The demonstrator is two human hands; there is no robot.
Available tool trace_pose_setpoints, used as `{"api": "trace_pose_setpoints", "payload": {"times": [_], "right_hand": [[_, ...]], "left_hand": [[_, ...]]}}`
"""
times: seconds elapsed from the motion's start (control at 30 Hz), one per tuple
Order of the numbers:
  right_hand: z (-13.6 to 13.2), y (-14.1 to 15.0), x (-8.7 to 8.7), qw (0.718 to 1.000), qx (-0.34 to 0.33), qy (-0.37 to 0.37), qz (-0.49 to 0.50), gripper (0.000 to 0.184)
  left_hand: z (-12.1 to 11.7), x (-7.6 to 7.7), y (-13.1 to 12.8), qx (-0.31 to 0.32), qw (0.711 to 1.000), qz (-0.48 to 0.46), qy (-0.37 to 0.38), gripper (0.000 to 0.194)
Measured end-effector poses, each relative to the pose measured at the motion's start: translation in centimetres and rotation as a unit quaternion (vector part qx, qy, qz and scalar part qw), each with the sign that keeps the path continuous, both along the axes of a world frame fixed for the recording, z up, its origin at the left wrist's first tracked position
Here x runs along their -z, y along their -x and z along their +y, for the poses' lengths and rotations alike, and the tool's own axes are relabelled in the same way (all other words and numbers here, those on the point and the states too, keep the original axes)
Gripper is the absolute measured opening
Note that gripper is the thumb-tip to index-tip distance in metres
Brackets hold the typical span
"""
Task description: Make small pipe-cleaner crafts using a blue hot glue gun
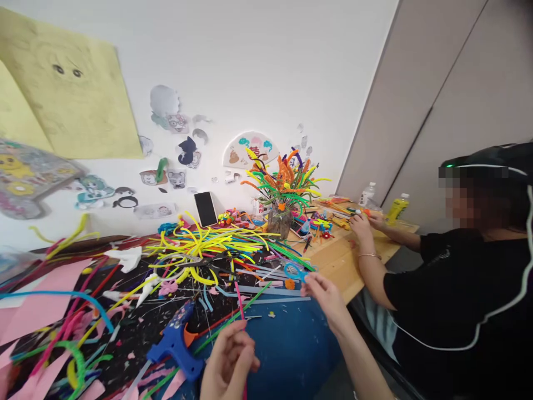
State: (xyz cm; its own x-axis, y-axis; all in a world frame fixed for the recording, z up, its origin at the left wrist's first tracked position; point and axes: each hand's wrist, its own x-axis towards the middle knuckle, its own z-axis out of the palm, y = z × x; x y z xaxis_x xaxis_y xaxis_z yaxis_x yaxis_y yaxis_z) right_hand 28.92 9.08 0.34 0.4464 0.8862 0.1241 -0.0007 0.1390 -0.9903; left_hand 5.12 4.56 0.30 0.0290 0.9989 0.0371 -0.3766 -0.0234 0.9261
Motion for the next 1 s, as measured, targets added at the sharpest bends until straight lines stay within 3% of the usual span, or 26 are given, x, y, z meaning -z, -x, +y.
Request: {"api": "trace_pose_setpoints", "payload": {"times": [0.1,0.17,0.23,0.3,0.43,0.53,0.63,0.7,0.87,1.0], "right_hand": [[-3.1,3.1,-1.5,0.991,-0.122,0.028,-0.045,0.03],[-4.5,4.3,-2.6,0.97,-0.204,0.019,-0.13,0.021],[-5.3,5.1,-3.4,0.95,-0.227,-0.008,-0.215,0.016],[-5.6,5.7,-3.7,0.949,-0.198,-0.028,-0.243,0.016],[-6.1,7.0,-2.7,0.967,-0.161,-0.032,-0.197,0.022],[-7.0,8.3,-1.5,0.97,-0.193,-0.017,-0.146,0.031],[-7.5,9.3,-0.2,0.97,-0.24,0.006,-0.043,0.038],[-7.4,9.3,0.7,0.974,-0.226,0.015,-0.02,0.042],[-5.6,7.0,2.5,0.986,-0.064,0.029,-0.148,0.045],[-3.8,5.7,3.3,0.981,-0.006,0.041,-0.19,0.042]], "left_hand": [[0.3,-0.8,-1.6,0.047,0.998,0.028,-0.013,0.048],[0.7,-1.2,-2.2,0.072,0.994,0.081,-0.029,0.035],[1.0,-1.5,-2.4,0.069,0.988,0.131,-0.052,0.021],[1.1,-1.5,-2.6,0.053,0.989,0.124,-0.056,0.021],[0.2,-1.1,-2.5,0.039,0.999,-0.004,0.022,0.028],[-0.8,-0.8,-2.2,0.038,0.994,-0.054,0.083,0.032],[-1.2,-0.6,-1.9,0.07,0.991,-0.065,0.093,0.033],[-1.2,-0.5,-1.7,0.076,0.992,-0.054,0.086,0.035],[-1.5,-0.1,-0.5,0.022,0.998,-0.01,0.064,0.048],[-2.3,0.2,0.8,0.007,0.998,0.044,0.041,0.042]]}}
